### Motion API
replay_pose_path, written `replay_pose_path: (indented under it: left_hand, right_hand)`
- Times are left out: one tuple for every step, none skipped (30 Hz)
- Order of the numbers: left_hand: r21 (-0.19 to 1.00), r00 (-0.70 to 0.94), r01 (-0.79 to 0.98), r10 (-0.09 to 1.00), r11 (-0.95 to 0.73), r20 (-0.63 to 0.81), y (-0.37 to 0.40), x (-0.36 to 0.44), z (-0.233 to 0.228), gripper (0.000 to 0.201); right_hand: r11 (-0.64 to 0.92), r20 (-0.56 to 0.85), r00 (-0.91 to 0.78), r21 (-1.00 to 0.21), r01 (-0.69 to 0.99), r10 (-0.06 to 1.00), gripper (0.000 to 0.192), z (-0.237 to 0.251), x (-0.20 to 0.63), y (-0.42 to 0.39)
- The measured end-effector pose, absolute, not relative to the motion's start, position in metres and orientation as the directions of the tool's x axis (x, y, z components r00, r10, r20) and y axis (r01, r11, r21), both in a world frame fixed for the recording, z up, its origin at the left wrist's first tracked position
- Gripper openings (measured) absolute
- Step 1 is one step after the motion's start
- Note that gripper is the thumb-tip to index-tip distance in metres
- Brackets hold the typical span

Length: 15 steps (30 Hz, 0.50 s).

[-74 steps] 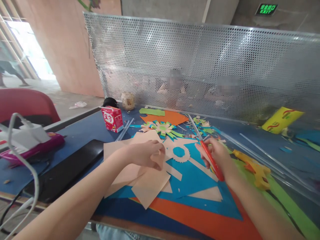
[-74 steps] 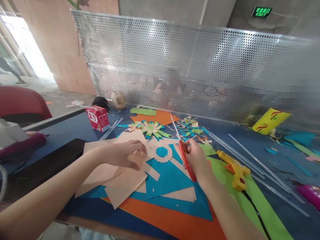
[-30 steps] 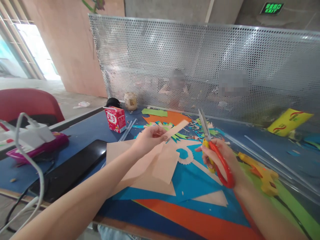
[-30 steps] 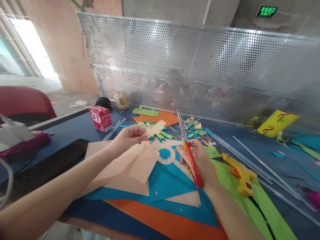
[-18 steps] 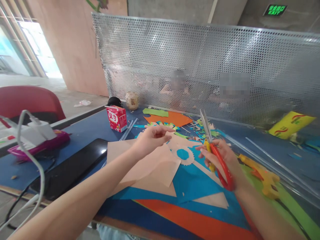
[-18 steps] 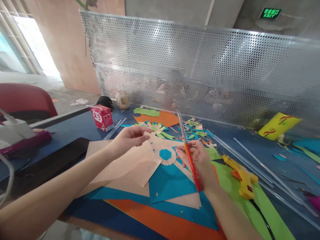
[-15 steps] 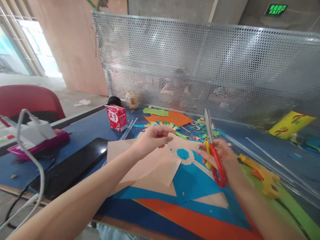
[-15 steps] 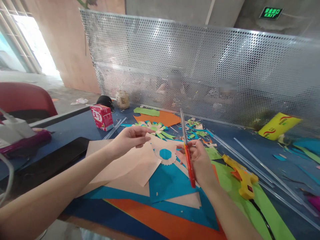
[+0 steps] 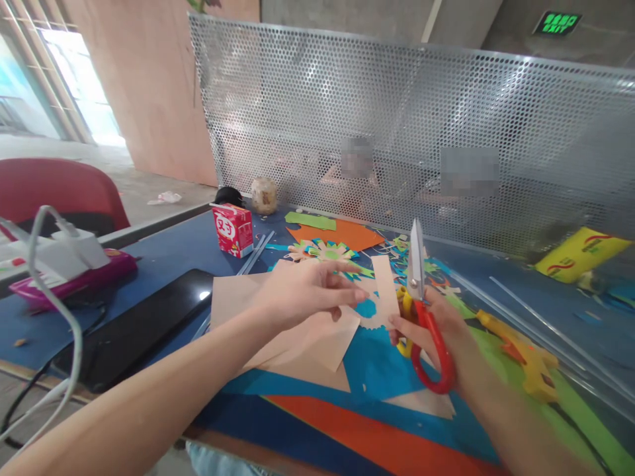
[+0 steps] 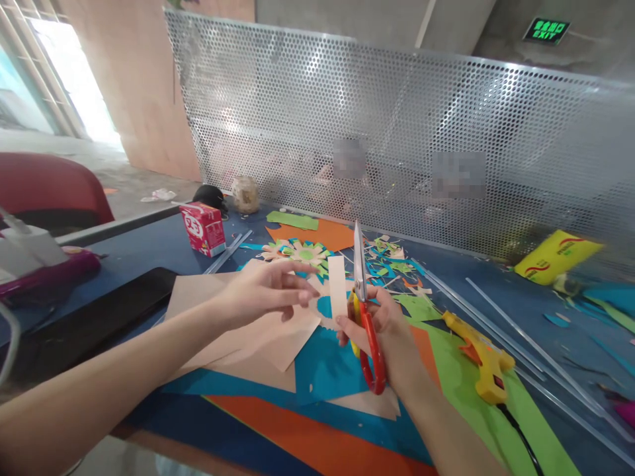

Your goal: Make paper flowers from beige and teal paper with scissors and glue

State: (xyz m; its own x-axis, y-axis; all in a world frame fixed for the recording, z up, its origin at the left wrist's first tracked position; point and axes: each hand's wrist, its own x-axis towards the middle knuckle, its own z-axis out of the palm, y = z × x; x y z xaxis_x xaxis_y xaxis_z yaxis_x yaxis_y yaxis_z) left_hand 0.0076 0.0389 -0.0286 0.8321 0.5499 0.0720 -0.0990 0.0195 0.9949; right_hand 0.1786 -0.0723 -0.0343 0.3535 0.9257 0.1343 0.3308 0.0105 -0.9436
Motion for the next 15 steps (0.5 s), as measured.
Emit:
replay_pose_path:
  left_hand:
    - [0.999,0.853,-0.041,0.520,0.002,0.034,0.036,0.008,-0.029,0.044]
    - [0.999,0.866,0.010,0.501,-0.035,0.009,0.033,0.010,-0.030,0.042]
    - [0.996,0.868,0.042,0.496,-0.078,0.002,0.030,0.011,-0.031,0.038]
    - [0.992,0.865,0.055,0.502,-0.118,0.012,0.028,0.013,-0.032,0.035]
    - [0.987,0.857,0.053,0.514,-0.153,0.034,0.026,0.014,-0.033,0.032]
    - [0.983,0.845,0.043,0.531,-0.181,0.061,0.025,0.016,-0.033,0.030]
    - [0.979,0.828,0.030,0.554,-0.200,0.088,0.024,0.016,-0.032,0.028]
    - [0.977,0.804,0.012,0.583,-0.212,0.117,0.023,0.017,-0.031,0.027]
    - [0.976,0.775,-0.009,0.615,-0.217,0.144,0.023,0.017,-0.030,0.026]
    - [0.976,0.745,-0.037,0.645,-0.213,0.169,0.024,0.017,-0.028,0.024]
    - [0.977,0.711,-0.073,0.676,-0.202,0.193,0.025,0.016,-0.026,0.023]
    - [0.976,0.677,-0.116,0.704,-0.186,0.214,0.026,0.015,-0.024,0.021]
    - [0.972,0.642,-0.161,0.730,-0.172,0.235,0.028,0.013,-0.022,0.019]
    - [0.965,0.607,-0.204,0.753,-0.163,0.256,0.029,0.012,-0.021,0.018]
    - [0.957,0.575,-0.239,0.770,-0.162,0.274,0.031,0.010,-0.020,0.019]
  right_hand:
    - [0.009,0.121,0.354,-0.953,0.303,0.927,0.038,-0.034,0.178,-0.073]
    - [0.011,0.109,0.347,-0.962,0.273,0.932,0.038,-0.035,0.177,-0.073]
    - [0.016,0.107,0.336,-0.965,0.260,0.936,0.038,-0.036,0.176,-0.074]
    - [0.028,0.110,0.315,-0.967,0.253,0.943,0.037,-0.038,0.175,-0.075]
    - [0.042,0.114,0.289,-0.969,0.245,0.951,0.036,-0.039,0.174,-0.076]
    - [0.054,0.117,0.268,-0.971,0.233,0.956,0.035,-0.040,0.173,-0.077]
    - [0.059,0.115,0.254,-0.974,0.219,0.960,0.036,-0.041,0.171,-0.078]
    - [0.055,0.108,0.251,-0.976,0.209,0.962,0.037,-0.041,0.169,-0.080]
    - [0.050,0.103,0.259,-0.978,0.204,0.960,0.038,-0.041,0.168,-0.081]
    - [0.047,0.104,0.277,-0.978,0.204,0.955,0.038,-0.042,0.167,-0.081]
    - [0.051,0.113,0.298,-0.976,0.210,0.948,0.038,-0.042,0.166,-0.082]
    - [0.063,0.134,0.320,-0.973,0.222,0.938,0.037,-0.044,0.166,-0.082]
    - [0.076,0.157,0.339,-0.968,0.240,0.928,0.035,-0.046,0.166,-0.082]
    - [0.083,0.175,0.351,-0.961,0.263,0.920,0.034,-0.048,0.166,-0.082]
    - [0.079,0.183,0.354,-0.954,0.290,0.917,0.033,-0.050,0.167,-0.082]
